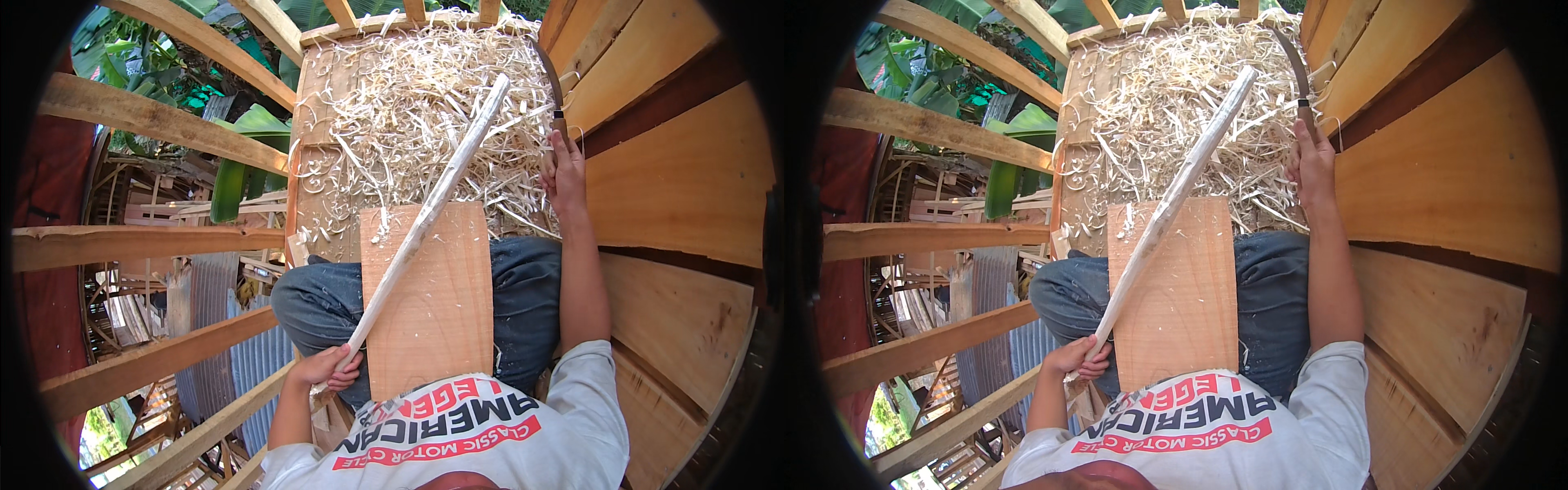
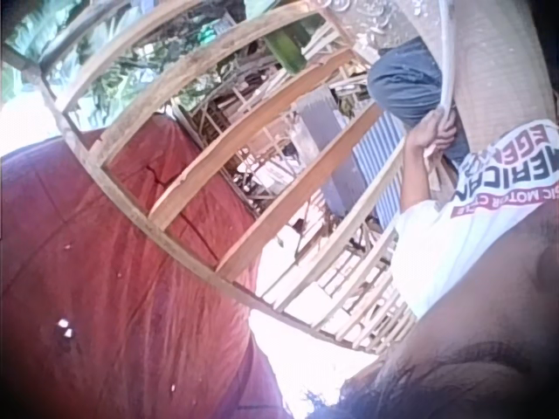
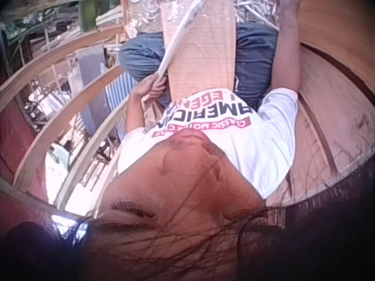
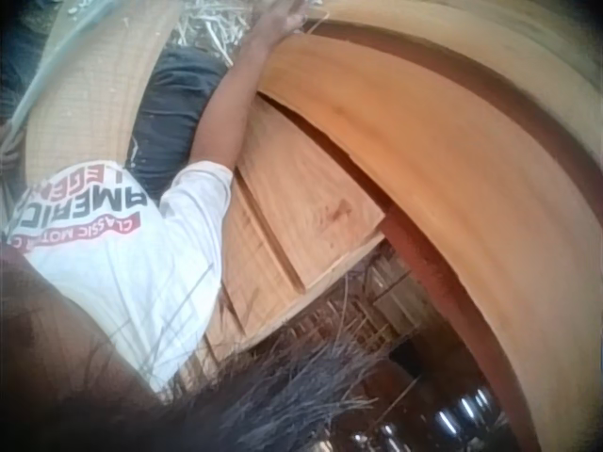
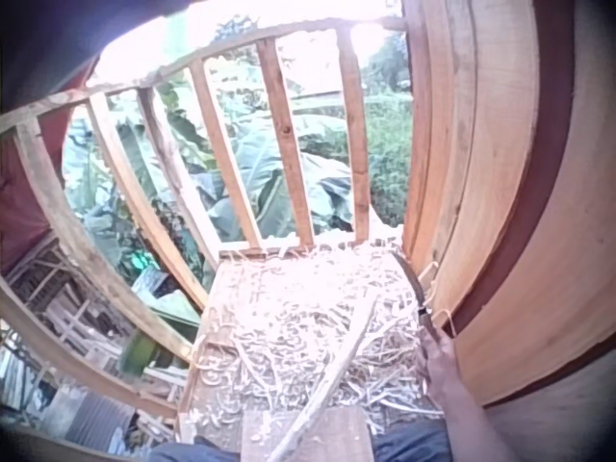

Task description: The person sits on a wooden platform and uses a curved knife to shave a long wooden stick, producing continuous wood shavings. The person holds the stick with the left hand and repeatedly draws the knife along its length, rotating the stick to smooth different sides.

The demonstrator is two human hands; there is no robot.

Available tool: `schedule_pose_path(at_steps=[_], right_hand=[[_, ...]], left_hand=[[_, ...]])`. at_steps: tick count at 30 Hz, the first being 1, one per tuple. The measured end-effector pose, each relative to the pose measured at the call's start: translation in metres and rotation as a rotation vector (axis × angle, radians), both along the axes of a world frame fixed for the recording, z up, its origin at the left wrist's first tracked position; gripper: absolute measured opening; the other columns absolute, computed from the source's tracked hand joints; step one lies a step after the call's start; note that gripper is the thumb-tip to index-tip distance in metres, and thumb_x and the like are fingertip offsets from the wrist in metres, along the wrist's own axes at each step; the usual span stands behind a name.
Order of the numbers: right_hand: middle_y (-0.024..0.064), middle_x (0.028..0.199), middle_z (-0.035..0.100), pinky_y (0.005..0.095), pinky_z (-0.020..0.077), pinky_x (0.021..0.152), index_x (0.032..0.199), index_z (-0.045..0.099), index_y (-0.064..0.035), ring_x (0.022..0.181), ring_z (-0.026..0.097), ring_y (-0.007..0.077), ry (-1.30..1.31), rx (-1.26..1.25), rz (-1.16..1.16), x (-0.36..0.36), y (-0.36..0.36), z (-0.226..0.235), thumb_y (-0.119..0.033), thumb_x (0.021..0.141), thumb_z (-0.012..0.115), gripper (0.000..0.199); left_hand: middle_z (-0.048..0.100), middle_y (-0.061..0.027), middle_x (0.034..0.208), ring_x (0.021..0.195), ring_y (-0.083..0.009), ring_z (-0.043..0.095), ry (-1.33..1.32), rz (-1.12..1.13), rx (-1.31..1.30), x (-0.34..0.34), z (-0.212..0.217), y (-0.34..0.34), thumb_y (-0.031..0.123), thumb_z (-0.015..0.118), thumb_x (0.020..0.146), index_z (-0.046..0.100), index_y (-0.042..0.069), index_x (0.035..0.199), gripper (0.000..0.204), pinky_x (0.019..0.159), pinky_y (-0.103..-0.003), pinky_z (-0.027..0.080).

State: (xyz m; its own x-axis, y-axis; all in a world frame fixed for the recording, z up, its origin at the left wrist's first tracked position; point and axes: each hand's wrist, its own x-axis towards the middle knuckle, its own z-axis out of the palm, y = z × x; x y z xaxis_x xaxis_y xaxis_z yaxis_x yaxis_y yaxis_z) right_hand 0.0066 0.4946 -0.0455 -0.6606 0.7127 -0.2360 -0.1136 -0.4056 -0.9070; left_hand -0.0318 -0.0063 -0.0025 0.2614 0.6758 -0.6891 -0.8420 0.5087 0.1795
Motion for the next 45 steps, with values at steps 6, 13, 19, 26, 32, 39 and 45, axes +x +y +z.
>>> schedule_pose_path(at_steps=[6,13,19,26,32,39,45], right_hand=[[-0.0042,0.067,0.049,0.0210,0.0360,0.044,0.104,0.058,-0.0028,0.051,0.045,0.0058,-0.130,0.386,0.374,-0.001,-0.027,0.012,-0.022,0.096,0.051,0.022],[0.0150,0.068,0.060,0.0422,0.0451,0.058,0.096,0.060,-0.0037,0.064,0.060,0.0328,-0.441,1.140,0.655,0.014,-0.076,0.024,-0.032,0.088,0.058,0.030],[0.0147,0.064,0.060,0.0439,0.0464,0.059,0.075,0.056,-0.0043,0.063,0.060,0.0351,-0.605,1.270,0.568,0.034,-0.099,0.025,-0.035,0.086,0.060,0.033],[0.0118,0.055,0.056,0.0423,0.0448,0.050,0.064,0.052,-0.0058,0.053,0.058,0.0320,-0.640,1.396,0.538,0.033,-0.099,0.026,-0.043,0.086,0.060,0.045],[0.0115,0.052,0.055,0.0420,0.0445,0.049,0.059,0.053,-0.0068,0.051,0.058,0.0307,-0.745,1.439,0.406,0.011,-0.092,0.017,-0.049,0.086,0.058,0.050],[0.0103,0.052,0.056,0.0401,0.0456,0.048,0.059,0.055,-0.0077,0.050,0.058,0.0292,-0.723,1.567,0.351,-0.014,-0.080,0.003,-0.053,0.084,0.058,0.052],[0.0096,0.052,0.056,0.0395,0.0455,0.047,0.060,0.055,-0.0086,0.049,0.059,0.0278,-0.766,1.661,0.325,-0.034,-0.065,0.004,-0.054,0.084,0.059,0.052]], left_hand=[[0.030,0.0052,0.053,0.042,-0.0060,0.031,0.268,-0.030,-0.081,0.018,0.007,-0.009,0.046,0.036,0.099,0.038,0.010,0.072,0.046,0.038,-0.021,0.028],[0.031,0.0051,0.055,0.045,-0.0067,0.030,0.593,-0.153,-0.211,0.038,0.021,-0.035,0.043,0.037,0.100,0.039,0.010,0.069,0.045,0.041,-0.023,0.027],[0.032,0.0058,0.055,0.048,-0.0071,0.030,0.700,-0.126,-0.217,0.049,0.012,-0.056,0.045,0.038,0.099,0.040,0.010,0.065,0.048,0.044,-0.024,0.026],[0.028,0.0067,0.057,0.048,-0.0060,0.024,0.573,-0.071,-0.203,0.041,-0.001,-0.056,0.053,0.039,0.096,0.039,0.012,0.066,0.051,0.043,-0.023,0.021],[0.034,0.0049,0.056,0.049,-0.0080,0.030,0.599,-0.092,-0.227,0.037,0.004,-0.050,0.047,0.037,0.099,0.041,0.009,0.064,0.052,0.045,-0.025,0.027],[0.034,0.0043,0.056,0.050,-0.0088,0.030,0.636,-0.116,-0.264,0.036,0.008,-0.043,0.049,0.034,0.099,0.040,0.008,0.063,0.055,0.046,-0.025,0.028],[0.031,0.0050,0.056,0.049,-0.0081,0.028,0.606,-0.085,-0.268,0.036,0.007,-0.040,0.052,0.034,0.098,0.039,0.010,0.064,0.055,0.044,-0.025,0.026]])
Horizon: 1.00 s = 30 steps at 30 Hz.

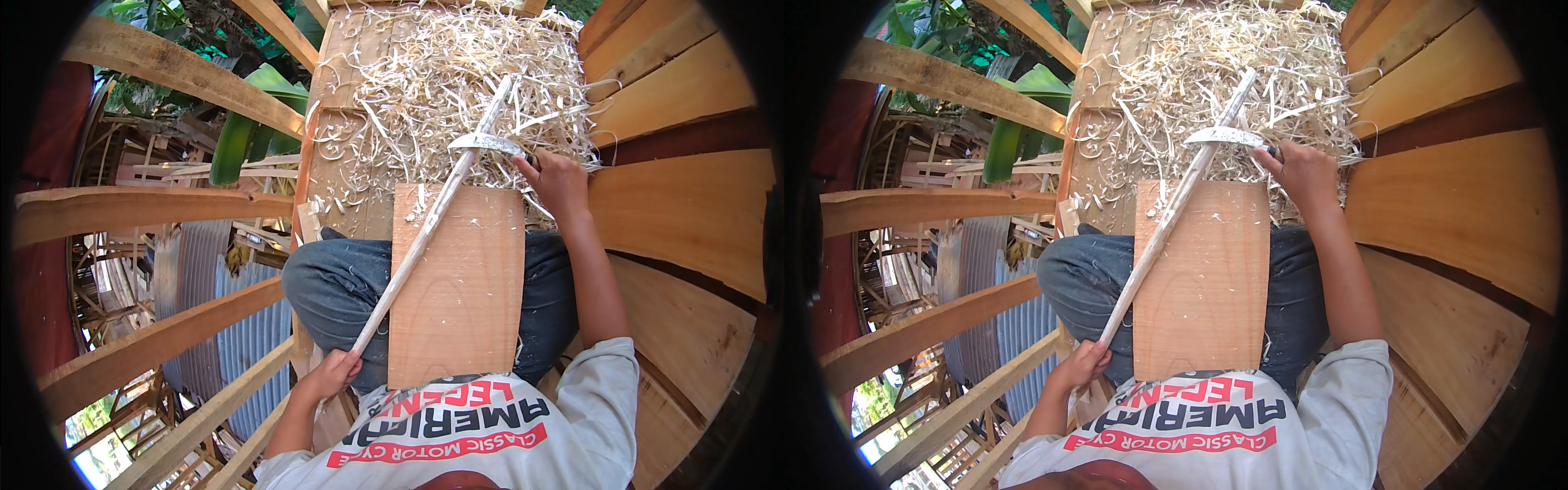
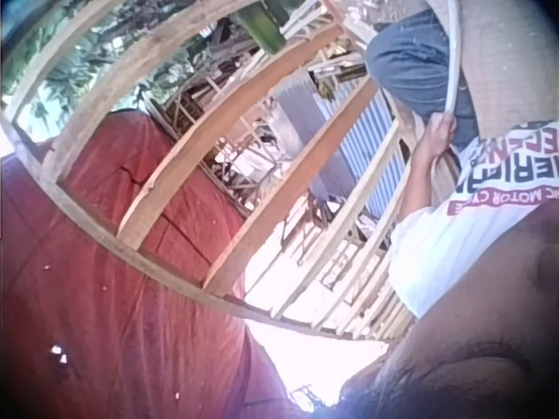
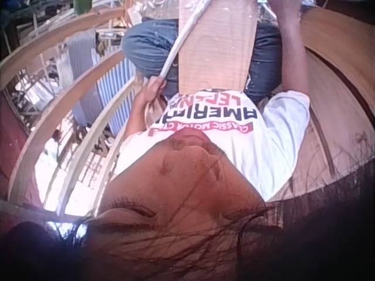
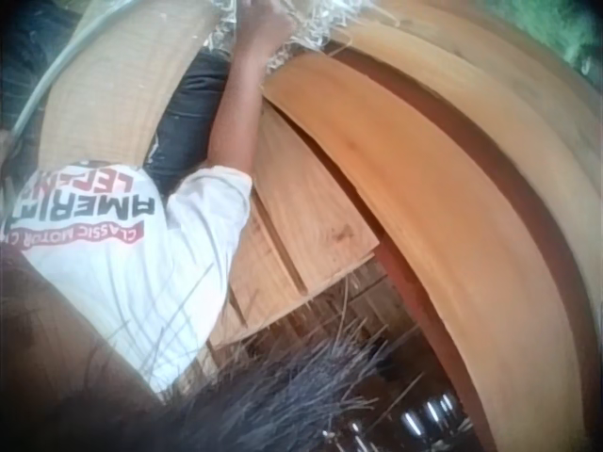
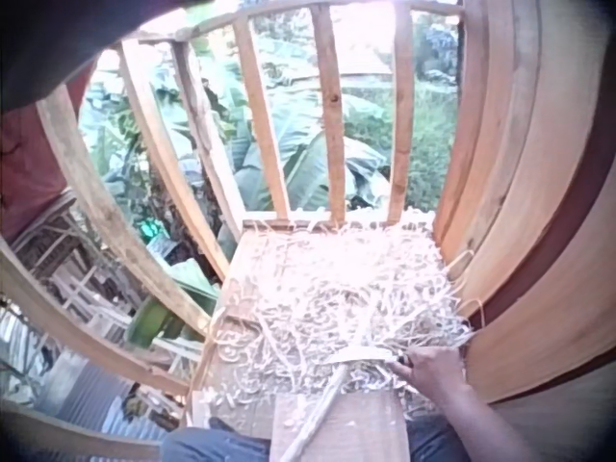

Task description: The person sits on a wooden platform and uses a curved knife to shave a long wooden stick, producing continuous wood shavings. The person holds the stick with the left hand and repeatedly draws the knife along its length, rotating the stick to smooth different sides.

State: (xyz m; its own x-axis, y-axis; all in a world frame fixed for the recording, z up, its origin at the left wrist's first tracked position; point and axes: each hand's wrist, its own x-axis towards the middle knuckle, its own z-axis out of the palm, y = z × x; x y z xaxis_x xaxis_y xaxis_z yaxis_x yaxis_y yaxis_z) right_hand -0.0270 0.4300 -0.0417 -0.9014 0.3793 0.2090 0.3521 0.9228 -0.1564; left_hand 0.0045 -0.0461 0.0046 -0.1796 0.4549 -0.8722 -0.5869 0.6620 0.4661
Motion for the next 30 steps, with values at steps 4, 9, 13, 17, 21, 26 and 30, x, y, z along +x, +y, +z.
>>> schedule_pose_path(at_steps=[4,9,13,17,21,26,30], right_hand=[[0.0123,0.056,0.056,0.0422,0.0459,0.051,0.063,0.053,-0.0058,0.055,0.060,0.0315,-0.002,-0.016,-0.006,-0.010,0.008,-0.003,-0.053,0.086,0.057,0.052],[0.0113,0.055,0.056,0.0411,0.0460,0.051,0.064,0.054,-0.0063,0.053,0.059,0.0307,0.018,-0.024,-0.019,-0.012,0.007,-0.008,-0.051,0.087,0.057,0.050],[0.0119,0.055,0.055,0.0420,0.0445,0.050,0.065,0.053,-0.0063,0.053,0.058,0.0318,0.060,-0.207,0.005,-0.005,-0.007,-0.012,-0.046,0.088,0.058,0.046],[0.0131,0.056,0.054,0.0423,0.0435,0.050,0.068,0.052,-0.0054,0.054,0.058,0.0331,0.113,-0.267,0.248,0.001,-0.030,-0.006,-0.042,0.089,0.059,0.042],[0.0109,0.055,0.056,0.0395,0.0457,0.049,0.069,0.052,-0.0063,0.052,0.059,0.0307,0.113,-0.215,0.093,-0.008,-0.016,0.000,-0.043,0.086,0.061,0.042],[0.0103,0.056,0.058,0.0382,0.0462,0.048,0.069,0.055,-0.0072,0.050,0.060,0.0292,0.163,-0.115,0.315,0.003,-0.019,-0.009,-0.044,0.087,0.060,0.041],[0.0114,0.055,0.057,0.0383,0.0466,0.050,0.065,0.054,-0.0077,0.051,0.060,0.0291,0.098,-0.293,-0.183,-0.013,0.022,-0.010,-0.043,0.088,0.060,0.042]], left_hand=[[0.028,0.0063,0.057,0.047,-0.0072,0.025,-0.047,0.034,-0.010,0.002,-0.003,-0.002,0.056,0.034,0.096,0.037,0.012,0.066,0.054,0.042,-0.024,0.023],[0.028,0.0064,0.058,0.047,-0.0070,0.025,-0.041,0.046,0.000,0.002,-0.004,0.000,0.057,0.034,0.096,0.037,0.012,0.067,0.054,0.043,-0.023,0.023],[0.029,0.0066,0.058,0.047,-0.0068,0.026,-0.077,0.060,0.004,0.005,-0.013,-0.008,0.056,0.034,0.096,0.037,0.012,0.067,0.054,0.043,-0.023,0.023],[0.029,0.0067,0.058,0.047,-0.0066,0.026,-0.092,0.015,0.019,-0.001,-0.016,-0.010,0.056,0.034,0.097,0.039,0.011,0.067,0.054,0.042,-0.023,0.023],[0.026,0.0067,0.055,0.045,-0.0070,0.025,-0.086,0.055,-0.002,0.002,-0.011,-0.007,0.052,0.034,0.098,0.035,0.012,0.064,0.053,0.041,-0.024,0.023],[0.027,0.0062,0.054,0.044,-0.0074,0.026,-0.089,0.022,-0.028,0.000,-0.006,-0.002,0.053,0.032,0.098,0.035,0.012,0.064,0.053,0.041,-0.024,0.023],[0.029,0.0064,0.056,0.046,-0.0068,0.026,-0.067,-0.004,-0.039,-0.003,-0.012,-0.006,0.057,0.033,0.096,0.038,0.011,0.067,0.054,0.042,-0.024,0.023]])
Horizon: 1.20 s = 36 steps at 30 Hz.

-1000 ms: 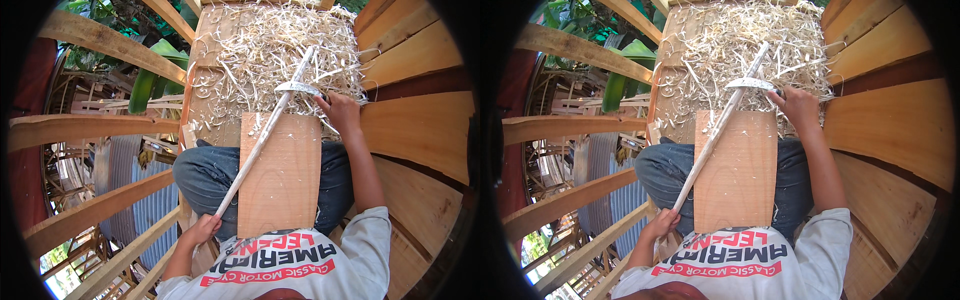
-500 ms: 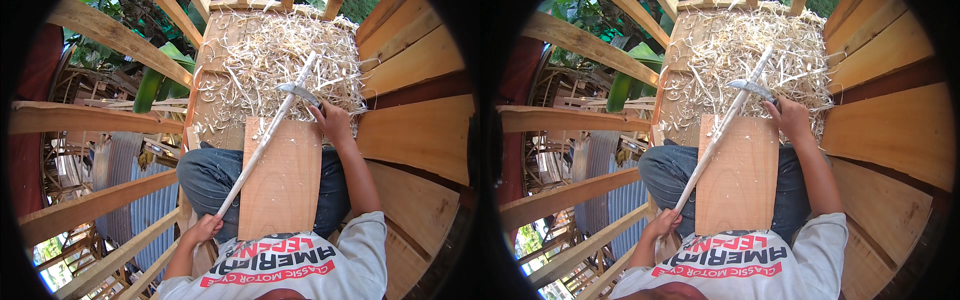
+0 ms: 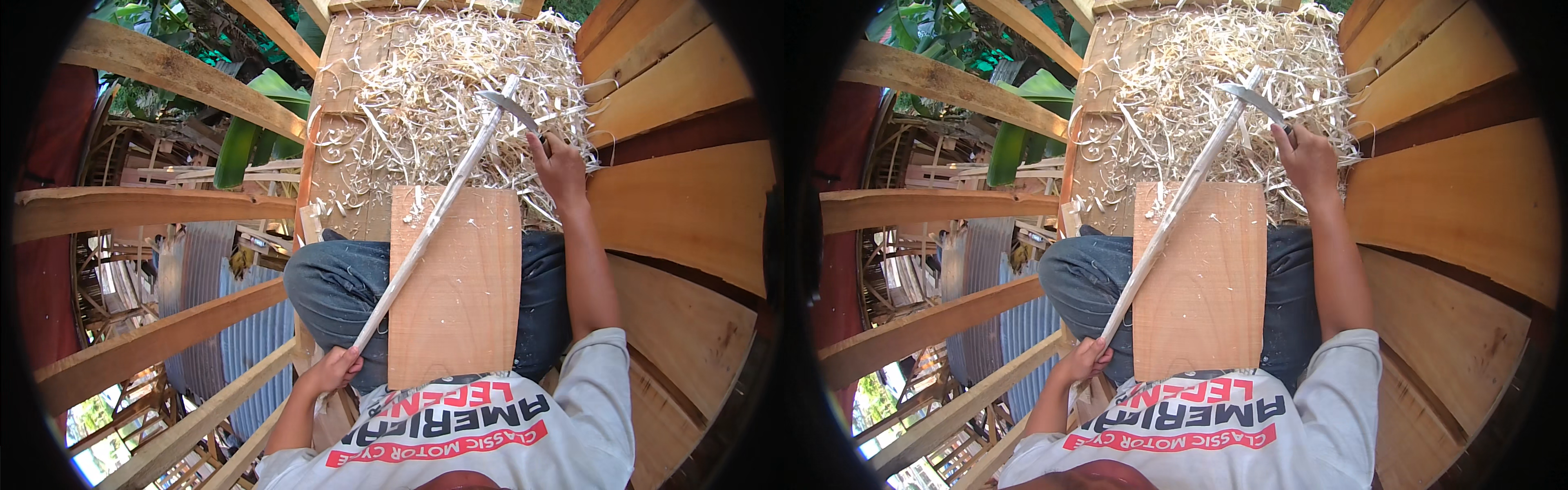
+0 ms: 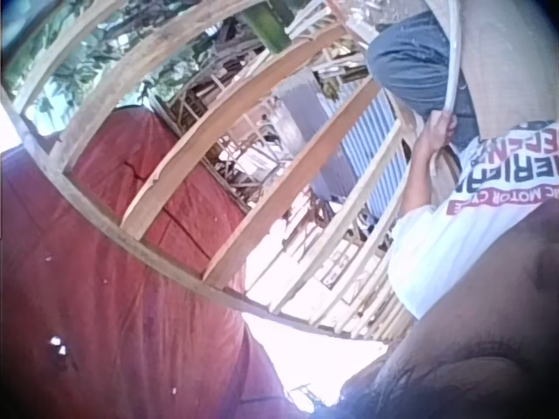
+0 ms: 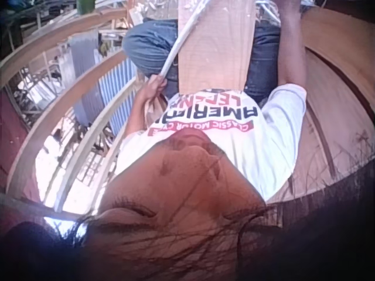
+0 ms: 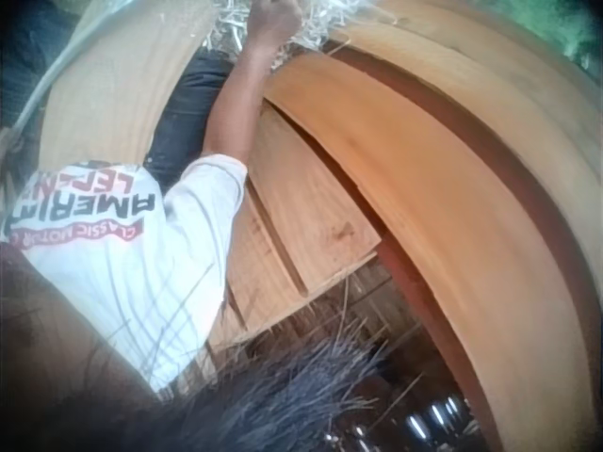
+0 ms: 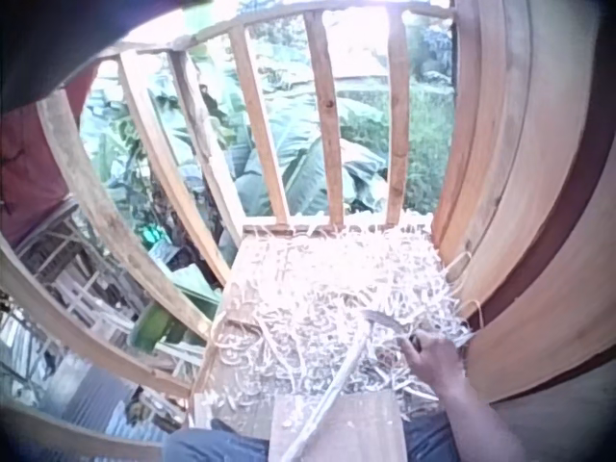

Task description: The person sits on a wooden platform and uses a curved knife to shave a long wooden stick, producing continuous wood shavings. The person holds the stick with the left hand and repeatedly draws the knife along its length, rotating the stick to smooth different sides.

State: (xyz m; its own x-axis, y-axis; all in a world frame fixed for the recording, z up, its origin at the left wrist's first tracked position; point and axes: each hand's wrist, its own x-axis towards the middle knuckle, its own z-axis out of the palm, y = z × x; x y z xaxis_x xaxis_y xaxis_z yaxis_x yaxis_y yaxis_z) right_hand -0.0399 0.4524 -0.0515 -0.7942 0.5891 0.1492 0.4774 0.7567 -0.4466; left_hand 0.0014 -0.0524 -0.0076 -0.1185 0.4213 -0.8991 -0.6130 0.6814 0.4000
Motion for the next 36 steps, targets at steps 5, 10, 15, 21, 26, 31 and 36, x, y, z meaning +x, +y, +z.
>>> schedule_pose_path(at_steps=[5,10,15,21,26,31,36], right_hand=[[0.0109,0.051,0.055,0.0413,0.0471,0.052,0.066,0.056,-0.0046,0.053,0.060,0.0315,0.065,-0.048,0.279,0.011,-0.033,-0.002,-0.044,0.087,0.060,0.045],[0.0126,0.053,0.056,0.0412,0.0464,0.052,0.066,0.058,-0.0051,0.051,0.059,0.0313,0.062,-0.108,0.242,0.007,-0.027,0.001,-0.044,0.087,0.060,0.044],[0.0115,0.053,0.056,0.0389,0.0457,0.050,0.066,0.058,-0.0062,0.048,0.057,0.0295,0.046,-0.078,0.128,0.002,-0.013,-0.006,-0.042,0.088,0.059,0.042],[0.0104,0.051,0.055,0.0391,0.0447,0.049,0.067,0.056,-0.0059,0.049,0.058,0.0293,0.065,-0.022,0.293,0.008,-0.024,-0.008,-0.043,0.087,0.061,0.042],[0.0108,0.053,0.055,0.0398,0.0456,0.051,0.066,0.054,-0.0069,0.050,0.058,0.0303,0.077,-0.051,0.292,0.007,-0.019,-0.005,-0.044,0.085,0.062,0.043],[0.0103,0.054,0.056,0.0404,0.0461,0.050,0.066,0.054,-0.0073,0.051,0.060,0.0303,0.051,-0.242,0.063,-0.004,-0.019,-0.006,-0.043,0.085,0.062,0.042],[0.0110,0.052,0.056,0.0398,0.0454,0.049,0.067,0.057,-0.0050,0.050,0.059,0.0311,0.171,0.073,0.542,0.007,-0.026,-0.014,-0.045,0.087,0.061,0.044]], left_hand=[[0.029,0.0058,0.056,0.046,-0.0070,0.027,0.056,-0.010,0.005,0.002,0.006,0.004,0.057,0.033,0.096,0.037,0.011,0.066,0.055,0.042,-0.023,0.024],[0.031,0.0039,0.055,0.048,-0.0090,0.030,0.083,-0.012,-0.009,0.004,0.006,0.005,0.053,0.031,0.098,0.037,0.010,0.062,0.057,0.045,-0.026,0.029],[0.029,0.0049,0.055,0.047,-0.0080,0.027,0.219,-0.051,0.028,0.008,0.005,0.009,0.057,0.033,0.096,0.036,0.010,0.062,0.058,0.043,-0.025,0.025],[0.037,0.0020,0.057,0.053,-0.0100,0.034,0.202,-0.057,-0.033,0.007,0.008,0.010,0.051,0.033,0.099,0.042,0.004,0.063,0.059,0.050,-0.027,0.032],[0.036,0.0020,0.056,0.053,-0.0100,0.033,0.222,-0.095,-0.025,0.008,0.002,0.006,0.050,0.032,0.099,0.041,0.005,0.061,0.060,0.050,-0.027,0.033],[0.037,0.0014,0.056,0.053,-0.0107,0.034,0.276,-0.094,-0.044,0.009,0.010,0.016,0.050,0.032,0.099,0.042,0.004,0.060,0.061,0.051,-0.028,0.033],[0.038,0.0007,0.056,0.055,-0.0115,0.036,0.297,-0.134,-0.058,0.006,0.006,0.011,0.052,0.033,0.098,0.043,0.003,0.061,0.063,0.052,-0.028,0.034]])
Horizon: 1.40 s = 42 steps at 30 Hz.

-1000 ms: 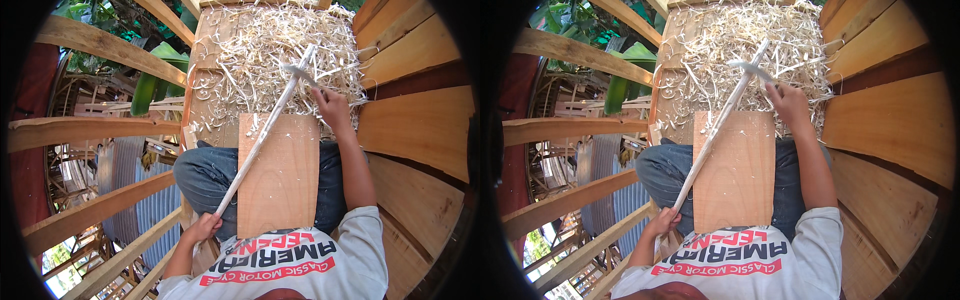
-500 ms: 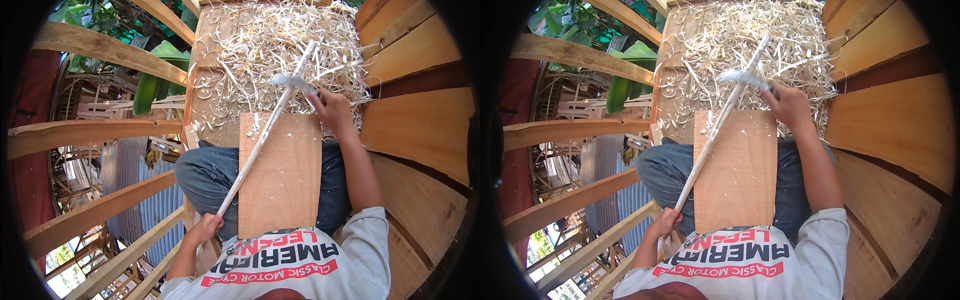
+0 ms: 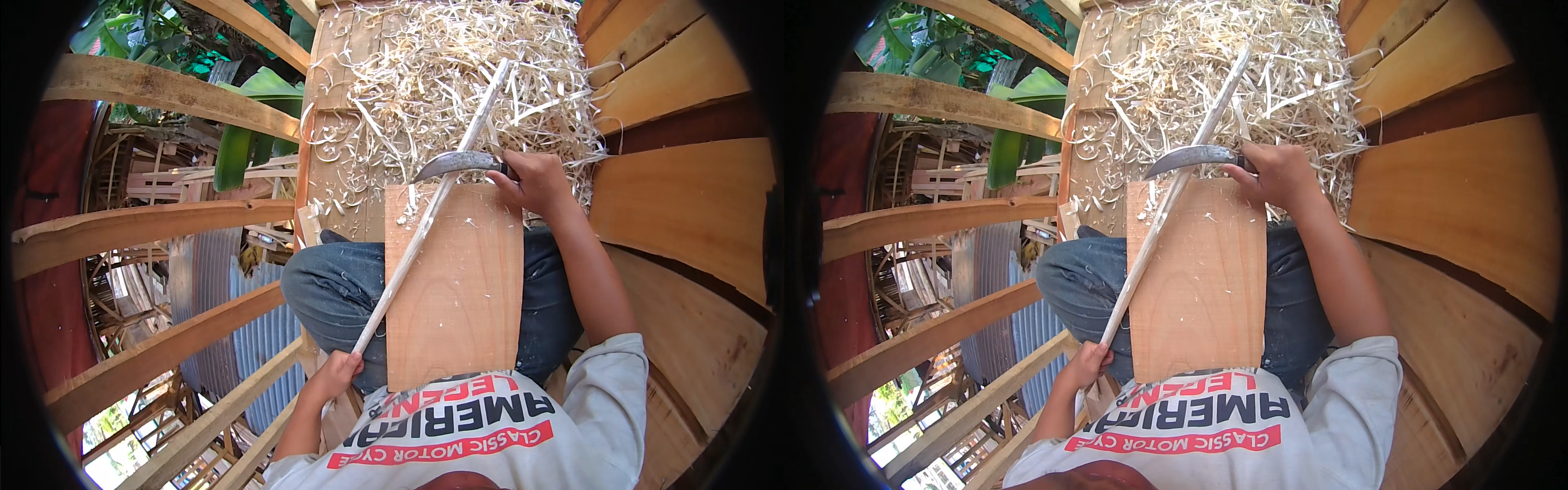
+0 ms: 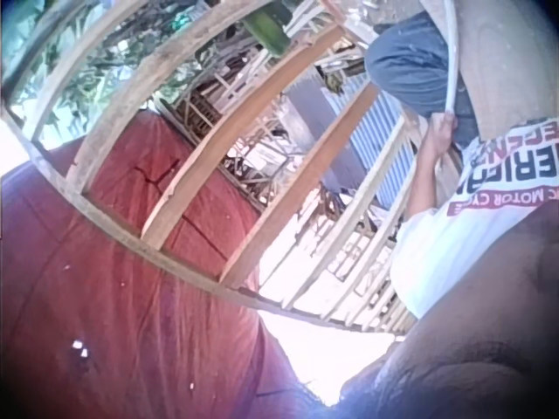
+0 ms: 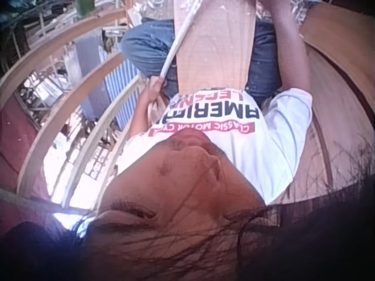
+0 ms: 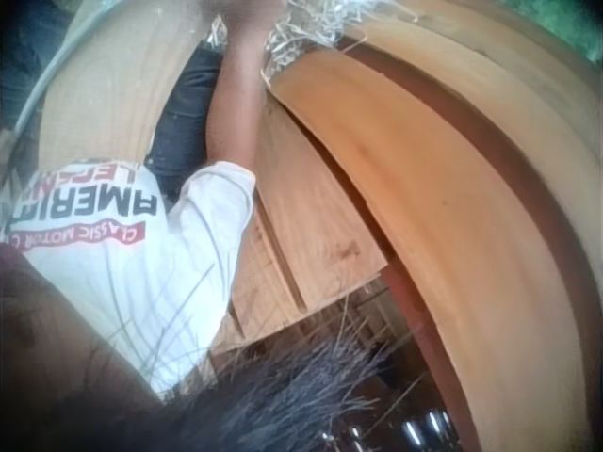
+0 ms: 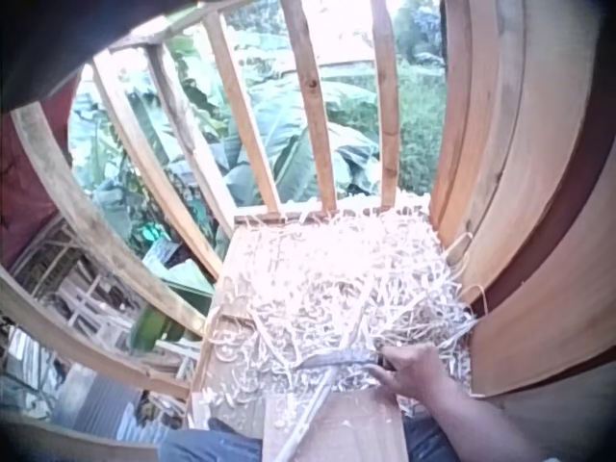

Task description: The person sits on a wooden platform and uses a curved knife to shave a long wooden stick, producing continuous wood shavings. The person holds the stick with the left hand and repeatedly draws the knife along its length, rotating the stick to smooth different sides.

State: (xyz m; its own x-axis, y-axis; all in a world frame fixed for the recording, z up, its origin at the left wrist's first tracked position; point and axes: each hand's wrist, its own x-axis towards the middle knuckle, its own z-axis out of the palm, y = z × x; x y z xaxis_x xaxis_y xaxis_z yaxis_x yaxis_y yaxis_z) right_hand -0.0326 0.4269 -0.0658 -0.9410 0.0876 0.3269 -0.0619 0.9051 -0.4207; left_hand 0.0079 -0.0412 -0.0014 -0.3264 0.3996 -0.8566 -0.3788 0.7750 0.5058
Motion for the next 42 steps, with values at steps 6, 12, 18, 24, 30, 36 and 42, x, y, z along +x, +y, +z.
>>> schedule_pose_path(at_steps=[6,12,18,24,30,36,42], right_hand=[[0.0097,0.051,0.054,0.0384,0.0445,0.047,0.063,0.055,-0.0063,0.046,0.056,0.0291,-0.005,-0.113,-0.283,-0.009,0.018,0.002,-0.045,0.087,0.061,0.045],[0.0093,0.053,0.055,0.0390,0.0447,0.051,0.066,0.057,-0.0065,0.051,0.059,0.0282,-0.138,-0.186,-0.497,-0.014,0.037,0.002,-0.047,0.087,0.059,0.045],[0.0089,0.055,0.057,0.0379,0.0465,0.052,0.069,0.057,-0.0079,0.051,0.060,0.0278,-0.179,-0.274,-0.587,-0.017,0.052,-0.009,-0.046,0.087,0.060,0.042],[0.0112,0.053,0.056,0.0403,0.0448,0.051,0.066,0.058,-0.0085,0.049,0.058,0.0286,-0.116,-0.243,-0.546,-0.018,0.036,-0.012,-0.046,0.088,0.058,0.044],[0.0105,0.052,0.056,0.0405,0.0446,0.052,0.065,0.058,-0.0046,0.050,0.059,0.0284,-0.052,-0.256,-0.411,-0.009,0.035,-0.006,-0.048,0.087,0.058,0.049],[0.0111,0.054,0.056,0.0379,0.0456,0.056,0.069,0.056,-0.0025,0.057,0.060,0.0296,-0.128,-0.329,-0.419,-0.003,0.046,-0.005,-0.041,0.087,0.062,0.043],[0.0095,0.054,0.054,0.0379,0.0412,0.052,0.079,0.059,-0.0021,0.050,0.055,0.0262,0.035,-0.503,-0.529,-0.013,0.053,-0.007,-0.039,0.088,0.061,0.039]], left_hand=[[0.038,0.0004,0.056,0.055,-0.0117,0.035,0.007,-0.011,0.008,-0.002,0.001,0.000,0.053,0.033,0.097,0.043,0.003,0.061,0.063,0.053,-0.029,0.034],[0.035,0.0017,0.056,0.053,-0.0108,0.033,-0.024,-0.006,-0.011,-0.006,0.006,0.005,0.057,0.033,0.096,0.040,0.005,0.060,0.063,0.050,-0.028,0.032],[0.031,0.0035,0.055,0.049,-0.0096,0.029,-0.052,0.023,0.008,-0.001,-0.004,-0.004,0.060,0.034,0.094,0.038,0.008,0.059,0.063,0.046,-0.027,0.028],[0.032,0.0033,0.054,0.051,-0.0100,0.031,-0.082,0.007,-0.012,-0.002,-0.007,-0.010,0.058,0.032,0.095,0.039,0.007,0.059,0.064,0.048,-0.027,0.030],[0.035,0.0037,0.056,0.050,-0.0090,0.031,-0.134,0.063,-0.012,-0.001,-0.003,-0.008,0.057,0.034,0.095,0.041,0.007,0.061,0.061,0.047,-0.026,0.030],[0.034,0.0044,0.058,0.052,-0.0086,0.031,-0.167,0.068,-0.018,-0.004,0.001,-0.006,0.058,0.036,0.095,0.041,0.008,0.062,0.060,0.047,-0.026,0.029],[0.032,0.0038,0.058,0.051,-0.0087,0.030,-0.204,0.106,-0.016,-0.006,-0.002,-0.005,0.060,0.037,0.094,0.040,0.008,0.061,0.061,0.047,-0.026,0.028]])
